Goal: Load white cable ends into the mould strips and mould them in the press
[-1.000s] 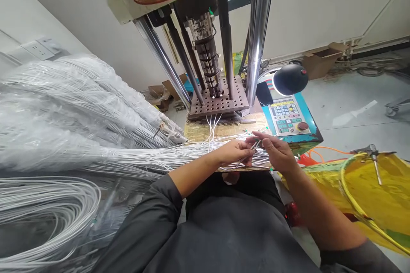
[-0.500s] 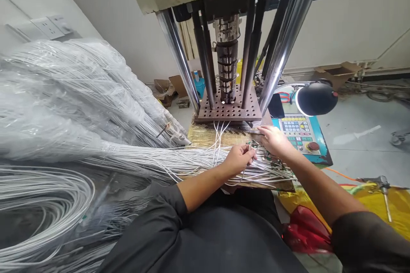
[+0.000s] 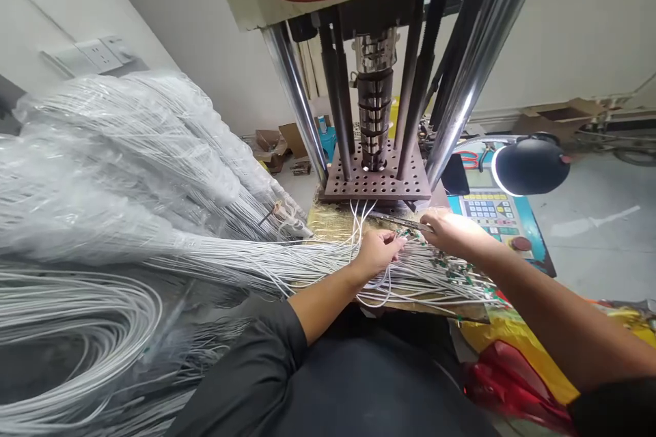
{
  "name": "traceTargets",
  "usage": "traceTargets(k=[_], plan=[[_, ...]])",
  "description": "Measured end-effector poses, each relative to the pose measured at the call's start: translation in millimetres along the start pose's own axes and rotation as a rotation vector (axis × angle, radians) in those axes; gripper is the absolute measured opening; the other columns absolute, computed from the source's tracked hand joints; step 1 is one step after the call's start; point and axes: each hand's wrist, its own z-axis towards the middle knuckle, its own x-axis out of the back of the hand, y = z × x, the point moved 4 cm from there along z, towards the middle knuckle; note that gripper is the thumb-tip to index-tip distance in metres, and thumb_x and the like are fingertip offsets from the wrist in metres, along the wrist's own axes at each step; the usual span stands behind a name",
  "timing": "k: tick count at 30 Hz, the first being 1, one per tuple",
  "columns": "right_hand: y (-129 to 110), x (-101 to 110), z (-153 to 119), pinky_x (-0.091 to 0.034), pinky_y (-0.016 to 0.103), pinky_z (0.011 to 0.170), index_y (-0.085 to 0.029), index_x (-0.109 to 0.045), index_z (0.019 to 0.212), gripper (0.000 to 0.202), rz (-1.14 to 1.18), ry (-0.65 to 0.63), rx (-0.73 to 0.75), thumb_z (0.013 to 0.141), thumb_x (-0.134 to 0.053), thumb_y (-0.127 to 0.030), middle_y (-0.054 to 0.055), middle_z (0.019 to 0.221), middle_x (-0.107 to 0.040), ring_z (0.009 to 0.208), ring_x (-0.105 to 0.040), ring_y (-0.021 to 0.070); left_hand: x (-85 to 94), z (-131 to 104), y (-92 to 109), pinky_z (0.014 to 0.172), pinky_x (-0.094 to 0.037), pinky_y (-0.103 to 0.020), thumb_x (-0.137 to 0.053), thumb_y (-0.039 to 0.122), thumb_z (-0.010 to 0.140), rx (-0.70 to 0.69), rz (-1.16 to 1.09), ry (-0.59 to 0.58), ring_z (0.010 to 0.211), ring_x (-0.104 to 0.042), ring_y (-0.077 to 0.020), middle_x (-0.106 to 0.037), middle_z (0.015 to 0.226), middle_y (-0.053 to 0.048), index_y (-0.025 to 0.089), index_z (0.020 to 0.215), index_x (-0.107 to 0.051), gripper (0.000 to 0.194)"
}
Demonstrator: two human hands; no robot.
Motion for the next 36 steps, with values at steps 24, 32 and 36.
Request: traceTargets(k=[24, 32, 36], plan=[[-15, -43, -82, -0.057, 0.039, 0.096, -0.023, -0.076, 0.120, 0.044, 0.847, 0.122, -0.098, 0.090, -0.047, -0.036, 0.003, 0.114, -0.078, 0.108, -0.072, 0.0280, -30.0, -45, 12, 0.078, -0.041, -0.035, -0.042, 0.027, 0.104, -0.510, 1.066, -0.208, 0.084, -0.058, -0.0214, -0.067, 0.086, -0.008, 0.017, 0.084, -0.061, 0.030], [-13, -47, -84, -0.055, 0.040, 0.100, -0.023, -0.075, 0.126, 0.043, 0.872, 0.155, -0.095, 0.092, -0.051, -0.036, 0.003, 0.120, -0.077, 0.113, -0.070, 0.0290, -24.0, -37, 8, 0.085, -0.040, -0.037, -0.043, 0.029, 0.105, -0.505, 1.046, -0.322, 0.094, -0.059, -0.0228, -0.069, 0.092, -0.008, 0.018, 0.090, -0.063, 0.028], [-12, -53, -85, -0.054, 0.041, 0.102, -0.024, -0.072, 0.131, 0.045, 0.836, 0.162, -0.111, 0.093, -0.051, -0.035, 0.005, 0.125, -0.075, 0.118, -0.068, 0.0299, -22.0, -30, 9, 0.087, -0.040, -0.035, -0.043, 0.031, 0.106, -0.474, 0.981, -0.391, 0.094, -0.060, -0.0215, -0.070, 0.095, -0.007, 0.018, 0.094, -0.064, 0.028]])
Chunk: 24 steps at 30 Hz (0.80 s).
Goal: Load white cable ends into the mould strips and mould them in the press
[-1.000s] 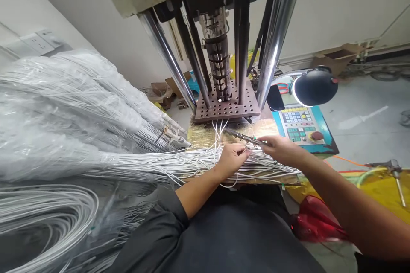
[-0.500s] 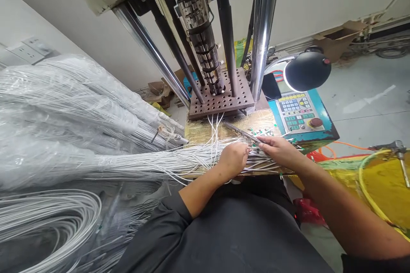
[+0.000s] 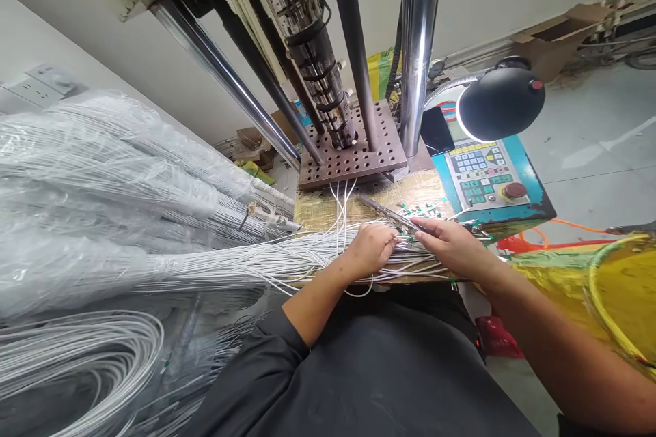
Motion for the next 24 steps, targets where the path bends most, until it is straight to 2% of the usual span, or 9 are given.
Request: traceTargets(k=[6, 11, 19, 24], plan=[[8.7, -4.2, -0.5, -0.050, 0.046, 0.110, -0.023, -0.069, 0.135, 0.048, 0.006, 0.017, -0.038, 0.092, -0.052, -0.037, 0.007, 0.133, -0.071, 0.124, -0.066, 0.0300, 2.2, 5.1, -1.7, 0.087, -0.040, -0.034, -0.045, 0.033, 0.105, 0.008, 0.011, -0.080, 0.093, -0.061, -0.0212, -0.070, 0.093, -0.007, 0.018, 0.089, -0.064, 0.028], [7.2, -4.8, -0.3, -0.049, 0.046, 0.110, -0.020, -0.069, 0.135, 0.049, 0.017, -0.003, -0.033, 0.093, -0.050, -0.038, 0.008, 0.133, -0.071, 0.124, -0.066, 0.0297, 3.0, 5.3, -1.1, 0.088, -0.041, -0.034, -0.044, 0.034, 0.105, 0.014, -0.021, -0.055, 0.092, -0.062, -0.0202, -0.070, 0.092, -0.006, 0.019, 0.088, -0.063, 0.029], [7.1, -4.8, -1.6, -0.051, 0.044, 0.108, -0.025, -0.071, 0.133, 0.046, -0.005, 0.031, -0.019, 0.092, -0.054, -0.036, 0.006, 0.130, -0.072, 0.121, -0.068, 0.0292, 6.8, 5.3, -1.7, 0.089, -0.041, -0.034, -0.046, 0.032, 0.105, 0.067, -0.027, -0.038, 0.094, -0.063, -0.0204, -0.071, 0.093, -0.006, 0.018, 0.086, -0.063, 0.029], [7.3, -4.9, -2.0, -0.050, 0.045, 0.109, -0.023, -0.069, 0.135, 0.047, -0.032, 0.010, -0.013, 0.093, -0.052, -0.037, 0.007, 0.133, -0.071, 0.123, -0.067, 0.0296, 3.6, 3.6, -0.3, 0.089, -0.041, -0.035, -0.048, 0.031, 0.104, 0.087, -0.008, -0.004, 0.094, -0.063, -0.0210, -0.071, 0.093, -0.006, 0.018, 0.085, -0.064, 0.027]])
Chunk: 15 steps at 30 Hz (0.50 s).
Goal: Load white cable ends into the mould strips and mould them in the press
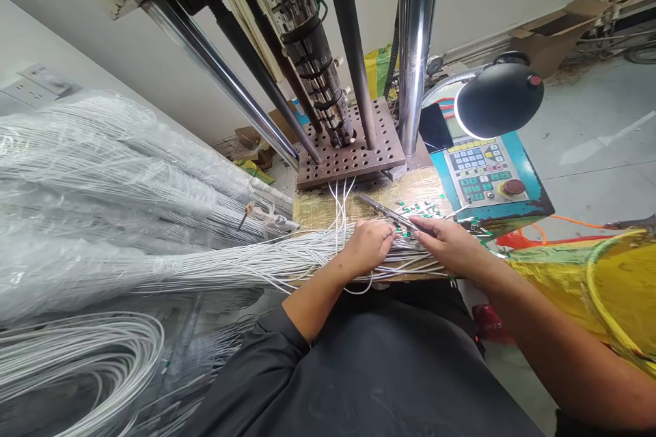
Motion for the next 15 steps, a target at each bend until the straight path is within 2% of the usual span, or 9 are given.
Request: traceTargets(k=[5, 9, 12, 15], plan=[[-4, 1, 0, -0.054, 0.044, 0.104, -0.022, -0.070, 0.134, 0.056, -0.088, 0.022, -0.048, 0.083, -0.068, -0.044, 0.008, 0.129, -0.073, 0.119, -0.069, 0.0328, 1.8, 0, -1, 0.085, -0.043, -0.033, -0.049, 0.030, 0.103, 0.002, -0.067, 0.016, 0.091, -0.062, -0.0199, -0.070, 0.090, -0.005, 0.018, 0.083, -0.064, 0.028], [-9, 2, 1, -0.054, 0.044, 0.103, -0.022, -0.072, 0.131, 0.052, -0.171, 0.063, -0.082, 0.084, -0.069, -0.045, 0.009, 0.126, -0.074, 0.118, -0.069, 0.0330, 9.8, 3, -8, 0.083, -0.046, -0.030, -0.043, 0.035, 0.106, 0.008, -0.194, 0.050, 0.088, -0.061, -0.0185, -0.068, 0.088, -0.006, 0.017, 0.081, -0.064, 0.036], [-11, 4, 0, -0.055, 0.042, 0.101, -0.025, -0.073, 0.130, 0.049, -0.194, 0.068, -0.051, 0.085, -0.068, -0.045, 0.006, 0.124, -0.075, 0.115, -0.071, 0.0320, 13.4, 4, -11, 0.086, -0.046, -0.032, -0.041, 0.033, 0.106, -0.005, -0.121, 0.076, 0.089, -0.061, -0.0197, -0.068, 0.090, -0.007, 0.017, 0.084, -0.063, 0.035], [-12, 8, -1, -0.056, 0.042, 0.100, -0.026, -0.074, 0.129, 0.048, -0.202, 0.079, -0.026, 0.085, -0.068, -0.045, 0.005, 0.122, -0.076, 0.112, -0.072, 0.0321, 11.2, 4, -11, 0.085, -0.046, -0.034, -0.041, 0.032, 0.106, -0.068, 0.023, 0.000, 0.088, -0.061, -0.0210, -0.069, 0.089, -0.008, 0.017, 0.085, -0.062, 0.034]])
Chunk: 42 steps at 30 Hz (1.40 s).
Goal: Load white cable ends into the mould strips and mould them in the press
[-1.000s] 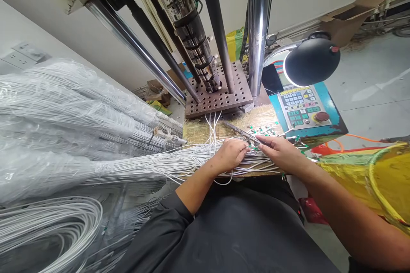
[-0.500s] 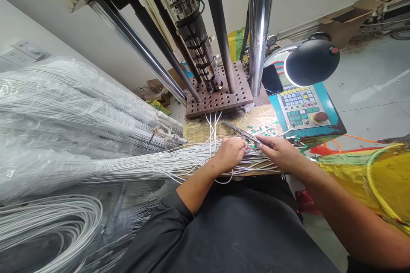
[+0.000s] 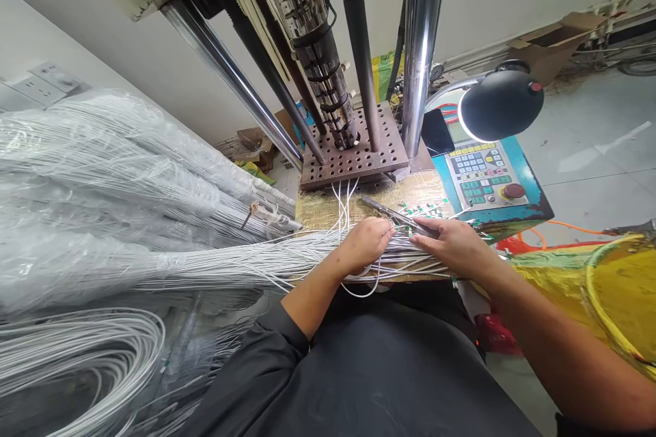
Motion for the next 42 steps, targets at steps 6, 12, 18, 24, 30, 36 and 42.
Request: traceTargets(k=[6, 12, 18, 24, 30, 36, 42], plan=[[-0.6, 4.6, -2.1, -0.056, 0.038, 0.100, -0.023, -0.073, 0.129, 0.050, 0.010, -0.023, -0.027, 0.086, -0.067, -0.047, 0.006, 0.121, -0.076, 0.110, -0.073, 0.0297, 2.2, 3.6, 1.3, 0.082, -0.046, -0.033, -0.042, 0.033, 0.106, 0.002, 0.127, -0.138, 0.088, -0.064, -0.0214, -0.071, 0.090, -0.007, 0.018, 0.086, -0.062, 0.032], [1.5, 5.3, -3.1, -0.058, 0.037, 0.097, -0.025, -0.075, 0.127, 0.050, 0.036, -0.023, -0.058, 0.084, -0.068, -0.049, 0.004, 0.119, -0.077, 0.110, -0.073, 0.0309, 4.3, 7.1, 3.8, 0.083, -0.047, -0.032, -0.040, 0.034, 0.106, -0.020, 0.166, -0.194, 0.091, -0.066, -0.0213, -0.072, 0.094, -0.006, 0.018, 0.088, -0.063, 0.034], [4.1, 5.9, -3.2, -0.057, 0.039, 0.099, -0.021, -0.074, 0.129, 0.054, 0.067, -0.016, -0.082, 0.084, -0.067, -0.051, 0.006, 0.118, -0.077, 0.108, -0.074, 0.0319, 2.4, 7.1, 4.4, 0.086, -0.047, -0.033, -0.039, 0.034, 0.106, -0.021, 0.173, -0.209, 0.096, -0.066, -0.0216, -0.073, 0.098, -0.007, 0.018, 0.090, -0.064, 0.034], [6.6, 4.9, -2.8, -0.057, 0.039, 0.099, -0.022, -0.075, 0.128, 0.054, 0.052, 0.000, -0.069, 0.082, -0.068, -0.050, 0.006, 0.118, -0.077, 0.110, -0.073, 0.0331, 1.7, 6.3, 3.8, 0.084, -0.046, -0.033, -0.039, 0.035, 0.106, -0.013, 0.168, -0.190, 0.095, -0.066, -0.0214, -0.073, 0.098, -0.007, 0.018, 0.091, -0.065, 0.034], [7.1, 2.8, -3.8, -0.057, 0.038, 0.098, -0.023, -0.075, 0.127, 0.054, 0.060, 0.002, -0.084, 0.081, -0.070, -0.051, 0.004, 0.115, -0.078, 0.106, -0.074, 0.0317, 3.2, 5.5, 6.6, 0.085, -0.046, -0.034, -0.039, 0.034, 0.105, 0.003, 0.172, -0.213, 0.098, -0.066, -0.0223, -0.074, 0.100, -0.007, 0.018, 0.092, -0.065, 0.033], [6.1, 3.5, -6.0, -0.057, 0.040, 0.099, -0.020, -0.076, 0.126, 0.056, 0.050, -0.004, -0.106, 0.080, -0.070, -0.050, 0.006, 0.114, -0.078, 0.107, -0.074, 0.0329, 1.5, 5.1, 8.0, 0.085, -0.047, -0.035, -0.041, 0.032, 0.104, 0.016, 0.187, -0.178, 0.100, -0.067, -0.0229, -0.074, 0.101, -0.007, 0.019, 0.094, -0.066, 0.030], [4.5, 2.2, -8.7, -0.056, 0.040, 0.099, -0.020, -0.076, 0.125, 0.056, 0.065, -0.004, -0.097, 0.079, -0.069, -0.051, 0.008, 0.117, -0.077, 0.109, -0.073, 0.0329, 2.4, 4.6, 9.8, 0.085, -0.047, -0.035, -0.040, 0.033, 0.105, 0.030, 0.193, -0.176, 0.101, -0.068, -0.0234, -0.074, 0.102, -0.007, 0.019, 0.095, -0.066, 0.031]])
